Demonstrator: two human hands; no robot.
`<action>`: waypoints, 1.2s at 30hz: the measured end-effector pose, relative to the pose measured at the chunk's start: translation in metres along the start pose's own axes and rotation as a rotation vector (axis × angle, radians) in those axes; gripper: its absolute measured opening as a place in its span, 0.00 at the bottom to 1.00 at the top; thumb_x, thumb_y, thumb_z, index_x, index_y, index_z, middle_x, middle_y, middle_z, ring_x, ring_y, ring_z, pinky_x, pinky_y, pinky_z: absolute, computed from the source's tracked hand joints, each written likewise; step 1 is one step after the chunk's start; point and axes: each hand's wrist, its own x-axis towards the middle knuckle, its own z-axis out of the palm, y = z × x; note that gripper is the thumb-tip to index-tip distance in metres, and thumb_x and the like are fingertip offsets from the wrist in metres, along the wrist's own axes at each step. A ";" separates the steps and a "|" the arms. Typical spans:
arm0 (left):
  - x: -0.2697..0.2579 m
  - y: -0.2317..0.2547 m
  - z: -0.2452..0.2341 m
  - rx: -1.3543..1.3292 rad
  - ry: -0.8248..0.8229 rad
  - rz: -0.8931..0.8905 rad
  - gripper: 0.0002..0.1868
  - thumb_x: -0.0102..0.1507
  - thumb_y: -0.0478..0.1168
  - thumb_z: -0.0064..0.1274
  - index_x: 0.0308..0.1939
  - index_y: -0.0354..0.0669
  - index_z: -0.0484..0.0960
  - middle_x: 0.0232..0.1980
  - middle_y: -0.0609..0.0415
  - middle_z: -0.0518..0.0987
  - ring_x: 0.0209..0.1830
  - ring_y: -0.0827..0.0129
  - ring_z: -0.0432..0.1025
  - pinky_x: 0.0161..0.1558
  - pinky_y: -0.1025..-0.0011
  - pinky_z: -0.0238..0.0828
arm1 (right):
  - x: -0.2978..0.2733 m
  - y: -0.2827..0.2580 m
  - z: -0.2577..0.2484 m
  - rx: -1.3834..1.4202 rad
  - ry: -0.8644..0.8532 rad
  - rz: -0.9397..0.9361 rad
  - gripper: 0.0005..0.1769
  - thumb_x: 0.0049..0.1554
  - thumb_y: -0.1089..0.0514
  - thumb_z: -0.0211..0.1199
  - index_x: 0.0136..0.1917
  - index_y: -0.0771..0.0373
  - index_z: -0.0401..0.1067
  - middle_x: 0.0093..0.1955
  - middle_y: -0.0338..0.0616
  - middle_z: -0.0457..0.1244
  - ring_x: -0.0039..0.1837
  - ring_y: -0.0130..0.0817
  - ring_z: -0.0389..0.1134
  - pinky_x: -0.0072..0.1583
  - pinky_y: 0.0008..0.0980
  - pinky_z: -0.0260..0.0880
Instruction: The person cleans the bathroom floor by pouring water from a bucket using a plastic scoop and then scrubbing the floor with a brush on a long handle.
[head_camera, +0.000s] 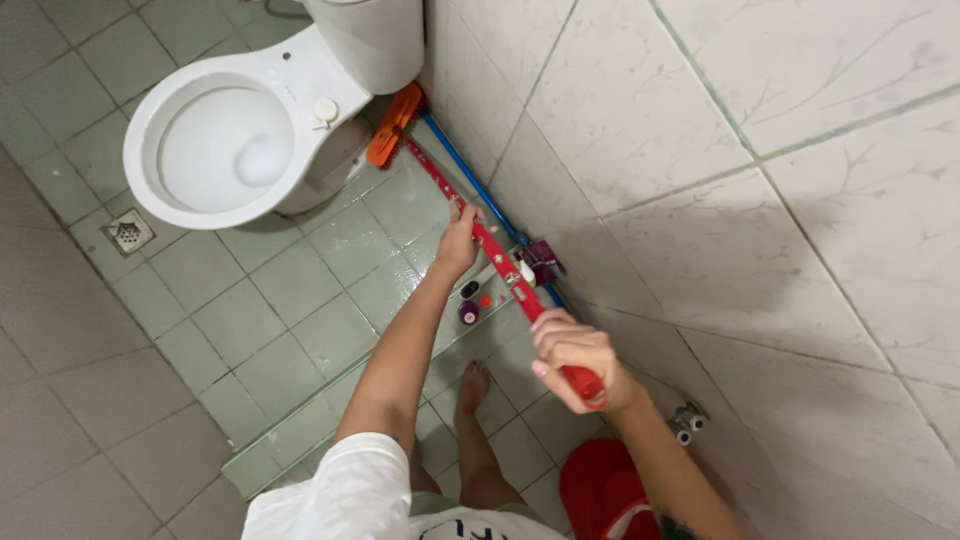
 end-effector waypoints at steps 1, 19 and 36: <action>-0.002 0.004 0.001 0.020 0.004 -0.010 0.25 0.53 0.23 0.58 0.50 0.46 0.70 0.69 0.24 0.60 0.47 0.40 0.77 0.50 0.53 0.77 | -0.001 -0.002 -0.003 0.002 0.002 0.003 0.16 0.50 0.75 0.63 0.30 0.63 0.61 0.31 0.43 0.58 0.37 0.38 0.62 0.57 0.45 0.69; -0.006 -0.010 0.001 -0.143 0.083 0.126 0.20 0.61 0.20 0.54 0.52 0.43 0.70 0.57 0.42 0.75 0.52 0.57 0.84 0.51 0.63 0.79 | 0.017 -0.006 -0.009 0.015 -0.125 -0.026 0.17 0.51 0.75 0.64 0.30 0.63 0.60 0.31 0.45 0.58 0.38 0.39 0.62 0.55 0.46 0.69; -0.027 0.005 0.020 0.140 -0.097 0.077 0.23 0.55 0.31 0.61 0.52 0.47 0.73 0.68 0.15 0.60 0.56 0.29 0.72 0.59 0.49 0.72 | -0.042 0.004 -0.002 0.101 0.243 -0.001 0.14 0.48 0.75 0.60 0.28 0.61 0.61 0.30 0.42 0.60 0.35 0.34 0.62 0.53 0.45 0.67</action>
